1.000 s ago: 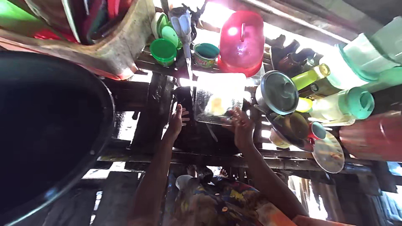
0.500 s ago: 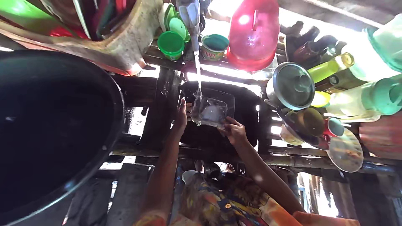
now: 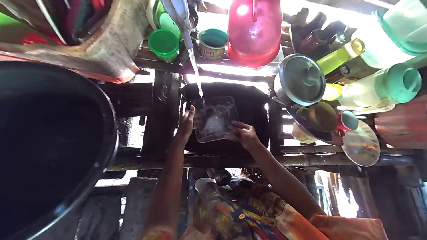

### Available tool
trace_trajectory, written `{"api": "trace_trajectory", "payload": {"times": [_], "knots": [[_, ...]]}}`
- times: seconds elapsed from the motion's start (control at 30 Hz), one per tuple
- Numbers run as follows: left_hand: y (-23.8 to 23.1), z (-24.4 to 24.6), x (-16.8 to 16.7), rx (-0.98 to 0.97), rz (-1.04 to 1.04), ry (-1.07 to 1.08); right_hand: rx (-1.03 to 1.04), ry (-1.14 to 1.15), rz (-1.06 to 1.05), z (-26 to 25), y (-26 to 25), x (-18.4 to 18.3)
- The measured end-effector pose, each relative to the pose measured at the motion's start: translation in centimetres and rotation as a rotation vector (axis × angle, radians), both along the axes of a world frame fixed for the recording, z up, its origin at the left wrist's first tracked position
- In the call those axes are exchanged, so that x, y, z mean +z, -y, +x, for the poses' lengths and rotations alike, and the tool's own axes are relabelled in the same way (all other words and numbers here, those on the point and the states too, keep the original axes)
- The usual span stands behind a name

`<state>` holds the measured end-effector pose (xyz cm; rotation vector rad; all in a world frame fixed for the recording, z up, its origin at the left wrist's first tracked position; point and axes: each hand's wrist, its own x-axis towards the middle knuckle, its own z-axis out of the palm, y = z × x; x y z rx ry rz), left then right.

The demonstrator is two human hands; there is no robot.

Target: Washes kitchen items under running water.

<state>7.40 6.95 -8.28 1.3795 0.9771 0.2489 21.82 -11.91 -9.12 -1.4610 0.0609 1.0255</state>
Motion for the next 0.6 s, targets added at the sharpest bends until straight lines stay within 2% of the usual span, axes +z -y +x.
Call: {"api": "trace_trajectory", "payload": {"times": [0.1, 0.17, 0.3, 0.5, 0.6], "knots": [[-0.1, 0.1, -0.6, -0.049, -0.021, 0.059, -0.020, 0.040, 0.007, 0.5, 0.0, 0.1], [-0.1, 0.0, -0.7, -0.030, -0.030, 0.050, 0.039, 0.018, 0.007, 0.8, 0.2, 0.2], [0.6, 0.3, -0.1, -0.036, 0.007, 0.065, 0.034, 0.015, 0.001, 1.9, 0.5, 0.6], [1.0, 1.0, 0.2, -0.058, -0.048, -0.081, 0.160, 0.130, -0.013, 4.6, -0.4, 3.7], [0.8, 0.7, -1.0, 0.003, -0.031, 0.019, 0.175, 0.051, 0.020, 4.0, -1.7, 3.5]]}}
